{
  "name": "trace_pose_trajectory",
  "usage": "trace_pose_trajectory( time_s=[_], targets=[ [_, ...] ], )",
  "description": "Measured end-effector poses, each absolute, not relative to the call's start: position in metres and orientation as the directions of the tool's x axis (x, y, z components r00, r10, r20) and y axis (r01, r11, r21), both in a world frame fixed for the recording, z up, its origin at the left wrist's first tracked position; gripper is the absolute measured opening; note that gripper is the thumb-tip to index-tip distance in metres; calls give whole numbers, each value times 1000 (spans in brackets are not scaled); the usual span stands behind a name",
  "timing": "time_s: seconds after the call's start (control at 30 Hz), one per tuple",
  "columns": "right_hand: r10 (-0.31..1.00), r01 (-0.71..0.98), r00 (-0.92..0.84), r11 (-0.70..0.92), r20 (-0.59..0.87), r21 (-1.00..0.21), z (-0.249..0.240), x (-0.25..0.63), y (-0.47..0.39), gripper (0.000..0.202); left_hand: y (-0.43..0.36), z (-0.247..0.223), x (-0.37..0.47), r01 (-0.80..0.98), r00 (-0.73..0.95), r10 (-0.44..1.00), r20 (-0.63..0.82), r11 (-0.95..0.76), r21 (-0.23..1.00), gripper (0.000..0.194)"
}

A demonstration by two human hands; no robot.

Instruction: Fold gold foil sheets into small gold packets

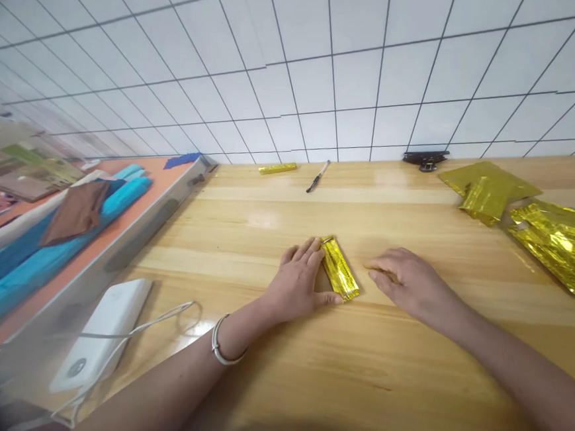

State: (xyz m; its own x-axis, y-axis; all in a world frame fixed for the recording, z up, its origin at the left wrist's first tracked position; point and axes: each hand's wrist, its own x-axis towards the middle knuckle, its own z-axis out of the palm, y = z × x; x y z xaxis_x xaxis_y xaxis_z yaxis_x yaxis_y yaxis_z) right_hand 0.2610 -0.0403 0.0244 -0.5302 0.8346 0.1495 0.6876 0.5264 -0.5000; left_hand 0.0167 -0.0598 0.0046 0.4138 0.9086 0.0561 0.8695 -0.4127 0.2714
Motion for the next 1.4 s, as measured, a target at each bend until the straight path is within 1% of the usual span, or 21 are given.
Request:
trace_pose_trajectory(
  time_s=[0.2,0.33,0.4,0.43,0.53,0.63,0.7,0.77,0.83,0.9,0.97,1.03,1.1,1.2,1.3,1.4],
  targets=[
    [798,679,-584,581,150,-449,12,255,-12,25,-63,-1,20,879,402,915,40,-397,264,91],
    [749,644,-613,658,251,-391,0,236,16,33,-61,0,20,872,419,908,33,-412,264,92],
    [713,608,-647,696,269,-382,-6,227,30,40,-56,3,17,856,456,890,13,-443,268,92],
    [704,600,-663,703,254,-383,-9,223,35,43,-52,5,15,843,484,875,-8,-464,271,92],
    [702,593,-672,700,233,-397,-13,222,43,43,-35,16,7,802,577,810,-105,-537,261,92],
    [694,584,-683,706,228,-400,-12,231,34,40,-15,31,0,771,637,749,-184,-613,173,78],
    [697,589,-681,704,225,-398,-9,238,21,39,-4,40,0,762,644,738,-202,-641,90,68],
    [702,590,-674,700,231,-403,-6,243,3,37,2,48,3,736,667,714,-214,-676,36,60],
    [715,610,-663,688,221,-394,-3,245,-15,37,1,51,6,713,692,701,-173,-701,11,49],
    [719,627,-663,685,207,-371,0,246,-31,38,-9,50,5,716,697,713,-77,-699,8,40],
    [723,641,-661,683,202,-349,2,248,-41,37,-27,46,-1,755,655,755,23,-655,32,38],
    [723,639,-659,684,209,-352,3,250,-44,35,-50,38,-10,829,546,833,84,-552,91,38],
    [723,626,-647,685,243,-372,3,251,-39,32,-73,29,-19,886,425,901,90,-434,162,33],
    [735,623,-606,677,305,-392,3,247,-21,27,-97,18,-24,916,308,948,78,-318,246,26],
    [697,581,-646,713,312,-392,1,236,-1,27,-105,12,-20,923,253,963,91,-269,275,22],
    [621,515,-729,775,289,-367,-1,226,13,26,-103,11,-17,924,270,957,108,-289,250,20]
  ],
)
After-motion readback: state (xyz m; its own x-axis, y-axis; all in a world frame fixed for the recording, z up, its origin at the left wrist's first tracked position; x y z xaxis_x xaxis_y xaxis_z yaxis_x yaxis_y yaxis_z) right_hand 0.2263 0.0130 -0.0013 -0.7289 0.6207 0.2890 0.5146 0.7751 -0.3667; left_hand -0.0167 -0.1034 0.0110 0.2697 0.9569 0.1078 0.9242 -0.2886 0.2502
